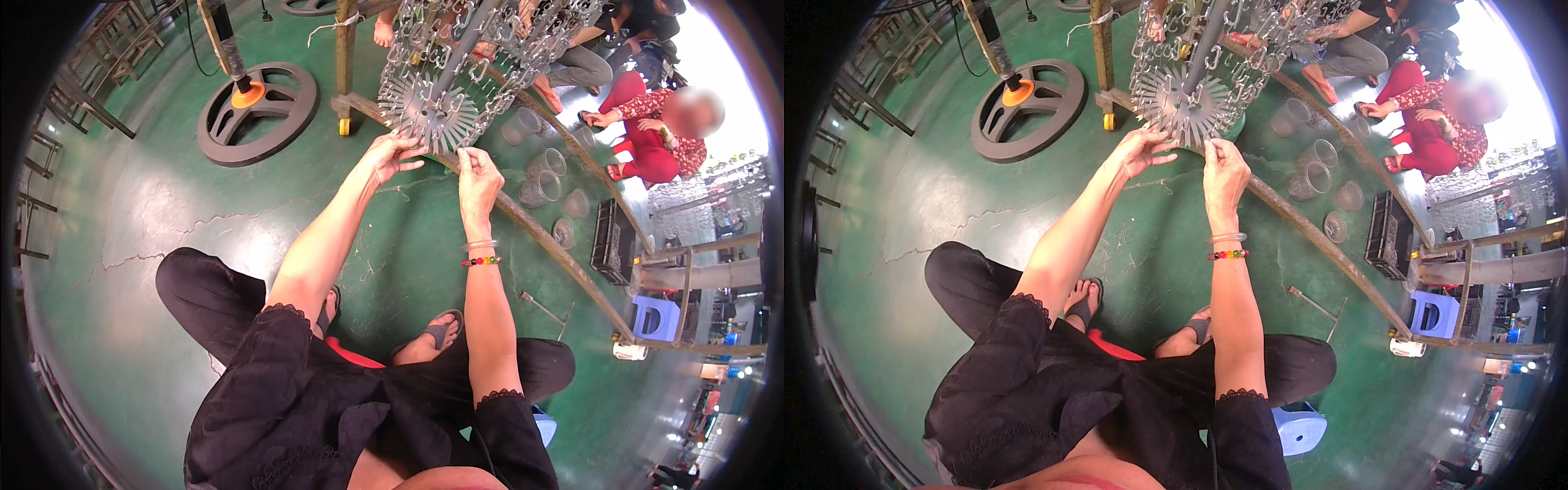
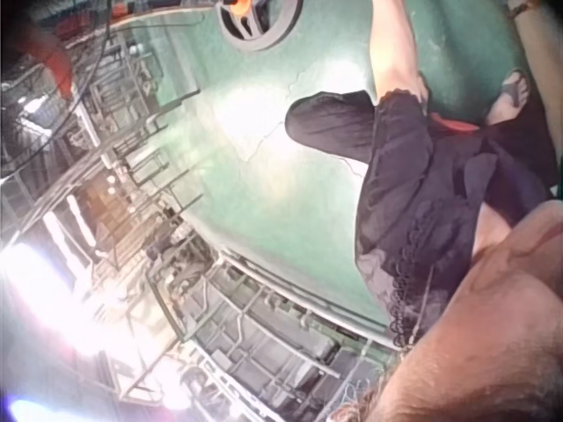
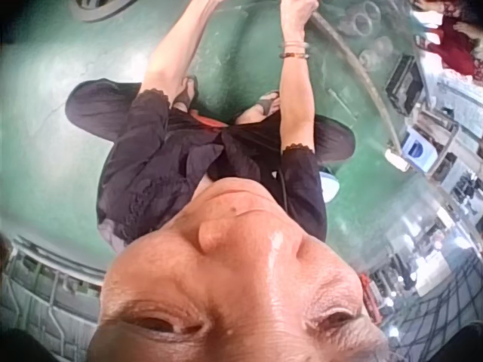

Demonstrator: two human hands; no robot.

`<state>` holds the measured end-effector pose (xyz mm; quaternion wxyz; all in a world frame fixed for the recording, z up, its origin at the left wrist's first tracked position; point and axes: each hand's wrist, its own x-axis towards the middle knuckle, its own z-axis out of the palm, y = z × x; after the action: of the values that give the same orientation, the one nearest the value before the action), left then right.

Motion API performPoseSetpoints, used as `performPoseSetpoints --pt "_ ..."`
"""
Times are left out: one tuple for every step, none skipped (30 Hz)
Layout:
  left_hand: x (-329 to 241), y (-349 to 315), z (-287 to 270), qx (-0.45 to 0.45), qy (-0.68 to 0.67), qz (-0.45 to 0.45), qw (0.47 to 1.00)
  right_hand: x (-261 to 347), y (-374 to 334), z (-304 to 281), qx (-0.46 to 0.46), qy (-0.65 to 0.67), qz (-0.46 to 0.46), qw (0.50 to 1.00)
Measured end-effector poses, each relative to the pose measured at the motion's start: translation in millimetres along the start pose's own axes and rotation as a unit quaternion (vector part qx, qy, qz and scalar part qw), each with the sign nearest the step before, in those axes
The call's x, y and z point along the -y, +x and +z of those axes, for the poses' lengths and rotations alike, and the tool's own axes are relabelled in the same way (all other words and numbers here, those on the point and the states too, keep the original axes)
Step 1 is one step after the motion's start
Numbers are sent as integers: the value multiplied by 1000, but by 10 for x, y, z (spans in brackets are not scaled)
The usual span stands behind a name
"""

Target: The person sits on a low stool and attaches small metal hooks to a rotating metal rack. They pick up hooks from the floor and place them onto the rack's arms, repeating this process continuously.

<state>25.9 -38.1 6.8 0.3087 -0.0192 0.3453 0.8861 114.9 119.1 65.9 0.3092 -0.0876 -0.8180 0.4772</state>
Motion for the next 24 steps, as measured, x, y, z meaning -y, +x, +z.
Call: performPoseSetpoints --pt "-18 -14 -9 -6 3 1 1000 11 -13 11 -3 -4 -20 1000" --pt "-31 -27 -17 -12 7 3 1000 -1 -19 29 -9 -19 -46 999" --pt "-45 -16 -31 -7 6 3 1000 -6 -7 50 -16 -31 -73 997" --pt "-53 -2 -43 -2 6 2 1000 -13 -1 67 -22 -43 -99 994" --pt "-58 -9 -72 2 6 1 1000 -23 -1 72 -12 -55 -93 994" --pt "-64 -9 -93 10 10 -6 1000 -25 7 83 -15 -51 -98 994" --pt "-61 -18 -115 17 14 -14 1000 -27 13 93 -18 -46 -102 994" --pt "-58 -31 -137 24 20 -23 999 -27 16 101 -22 -42 -105 993" --pt "-35 -67 -142 7 38 -21 999 -19 14 102 -23 -39 -105 993" --pt "-12 -130 -114 -28 107 -36 993 -38 13 84 -22 -45 -103 993" --pt "1 -192 -84 -61 177 -51 981 -59 15 62 -21 -50 -101 993" --pt "23 -278 -12 -93 246 -64 963 -77 16 37 -20 -55 -100 993" --pt "74 -384 99 -139 370 24 918 -79 6 20 -17 -45 -100 994" --pt "136 -392 198 -149 466 157 858 -81 16 -4 -26 -38 -108 993" --pt "168 -473 515 -157 491 229 825 -119 9 -62 -34 -38 -113 992" --pt "162 -566 856 -168 513 297 788 -172 -24 -99 -37 -36 -114 992" --pt "164 -548 1029 -144 532 347 759 -198 -46 -120 -33 -29 -109 993" --pt "131 -494 1194 -119 547 403 724 -203 -11 -147 -29 -31 -102 994" --pt "144 -459 1300 -97 564 426 701 -203 -31 -175 -28 -47 -109 993" --pt "208 -413 1300 -92 589 420 684 -200 -71 -219 -27 -63 -115 991" --pt "230 -389 1347 -92 576 409 702 -200 -59 -273 -30 -40 -117 992" --pt "257 -374 1392 -90 562 397 720 -219 -54 -325 -32 -16 -119 992" --pt "272 -354 1442 -88 553 396 728 -228 -41 -384 -34 7 -121 992" --pt "290 -348 1513 -84 542 392 738 -238 1 -524 -22 39 -3 999"
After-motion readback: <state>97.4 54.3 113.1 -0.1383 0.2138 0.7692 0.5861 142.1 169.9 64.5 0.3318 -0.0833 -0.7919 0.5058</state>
